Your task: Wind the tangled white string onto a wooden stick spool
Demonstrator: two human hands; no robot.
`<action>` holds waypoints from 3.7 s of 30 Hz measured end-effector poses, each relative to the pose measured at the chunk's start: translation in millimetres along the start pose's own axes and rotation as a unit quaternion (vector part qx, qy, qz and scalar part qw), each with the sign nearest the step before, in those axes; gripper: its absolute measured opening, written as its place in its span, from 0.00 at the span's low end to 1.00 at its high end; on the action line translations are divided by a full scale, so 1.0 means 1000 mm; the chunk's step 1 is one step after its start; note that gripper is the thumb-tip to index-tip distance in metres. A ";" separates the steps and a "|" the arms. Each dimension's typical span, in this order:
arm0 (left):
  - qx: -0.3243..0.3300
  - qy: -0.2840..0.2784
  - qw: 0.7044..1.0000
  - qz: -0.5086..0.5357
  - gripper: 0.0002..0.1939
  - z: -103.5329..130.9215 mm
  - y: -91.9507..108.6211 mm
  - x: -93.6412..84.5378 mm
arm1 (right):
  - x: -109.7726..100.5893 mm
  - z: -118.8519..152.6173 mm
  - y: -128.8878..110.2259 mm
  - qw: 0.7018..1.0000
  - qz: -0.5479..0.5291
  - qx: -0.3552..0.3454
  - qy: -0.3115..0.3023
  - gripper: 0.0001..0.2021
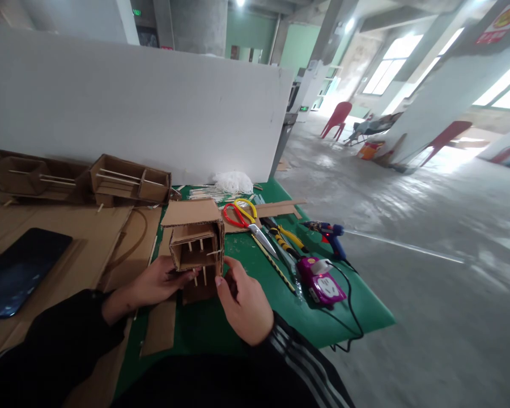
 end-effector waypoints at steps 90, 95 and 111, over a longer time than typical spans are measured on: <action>-0.159 0.000 0.941 0.300 0.18 -0.004 -0.006 0.009 | 0.021 -0.017 0.031 0.992 0.070 0.038 -0.099 0.32; -0.203 -0.015 0.933 0.295 0.18 -0.003 -0.005 0.006 | 0.022 -0.018 0.033 0.994 0.049 0.033 -0.096 0.31; -0.216 -0.046 0.930 0.294 0.18 -0.005 -0.010 0.006 | 0.024 -0.018 0.035 0.993 0.038 0.045 -0.098 0.32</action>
Point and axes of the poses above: each hand's wrist, its own z-axis away from the middle knuckle, its own x-axis out of the palm, y = z × x, the point moved 2 cm from there along -z, towards the middle knuckle, and after that the axes turned 10 degrees about -y, right-handed, at the moved point
